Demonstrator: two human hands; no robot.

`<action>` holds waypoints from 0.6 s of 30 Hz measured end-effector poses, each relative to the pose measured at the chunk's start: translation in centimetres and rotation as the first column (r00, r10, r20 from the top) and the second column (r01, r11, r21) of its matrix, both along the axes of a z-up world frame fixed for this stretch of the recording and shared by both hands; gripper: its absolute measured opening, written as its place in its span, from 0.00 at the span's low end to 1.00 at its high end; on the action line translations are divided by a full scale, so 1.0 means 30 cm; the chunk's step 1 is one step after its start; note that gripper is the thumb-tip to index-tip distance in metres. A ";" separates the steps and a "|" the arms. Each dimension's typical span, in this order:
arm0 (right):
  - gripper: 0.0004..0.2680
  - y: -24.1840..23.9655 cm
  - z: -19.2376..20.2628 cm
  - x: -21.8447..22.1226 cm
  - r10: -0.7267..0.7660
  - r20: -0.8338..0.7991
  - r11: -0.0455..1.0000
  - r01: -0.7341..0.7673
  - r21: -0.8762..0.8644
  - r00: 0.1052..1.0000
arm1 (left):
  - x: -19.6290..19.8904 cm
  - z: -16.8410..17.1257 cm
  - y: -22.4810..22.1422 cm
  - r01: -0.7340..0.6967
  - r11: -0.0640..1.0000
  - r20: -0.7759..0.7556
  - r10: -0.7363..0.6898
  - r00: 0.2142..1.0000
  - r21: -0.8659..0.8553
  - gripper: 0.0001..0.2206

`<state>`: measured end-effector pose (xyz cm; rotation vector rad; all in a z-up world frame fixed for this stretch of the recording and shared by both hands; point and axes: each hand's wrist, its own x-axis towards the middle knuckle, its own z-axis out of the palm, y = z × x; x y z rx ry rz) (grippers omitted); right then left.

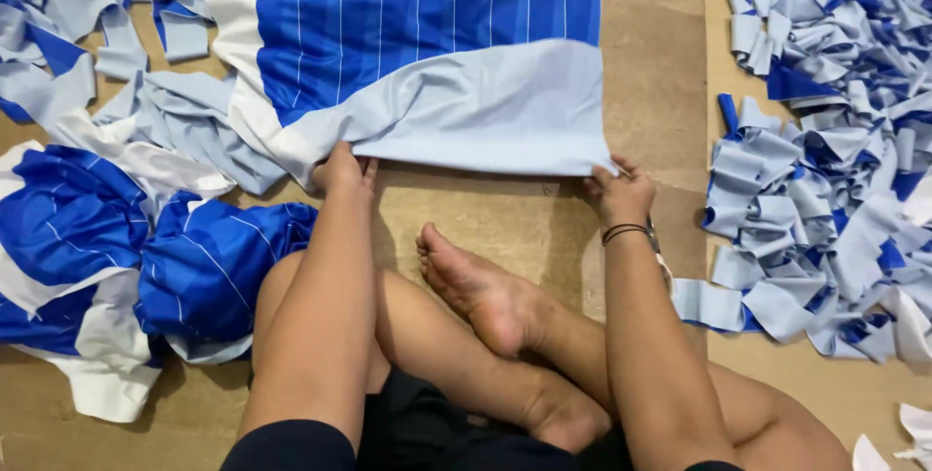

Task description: The recorder uses scissors to cut blue and white striped fabric into strips on the floor.

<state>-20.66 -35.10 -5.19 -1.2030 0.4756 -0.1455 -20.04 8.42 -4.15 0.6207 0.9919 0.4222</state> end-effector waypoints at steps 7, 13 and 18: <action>0.13 0.015 -0.060 -0.111 -0.025 -0.159 0.916 -0.041 -0.400 0.987 | -0.037 0.031 0.035 0.098 0.954 -0.321 -0.002 0.947 0.283 0.20; 0.11 0.104 0.031 -0.207 -0.061 -0.015 0.345 0.007 -0.939 0.998 | -0.023 0.017 0.156 -0.214 0.825 -0.181 0.353 0.918 0.523 0.20; 0.09 0.123 0.004 -0.216 -0.033 0.101 0.176 0.105 -0.979 0.994 | 0.001 0.102 0.312 0.167 0.603 -0.398 0.273 0.876 0.780 0.17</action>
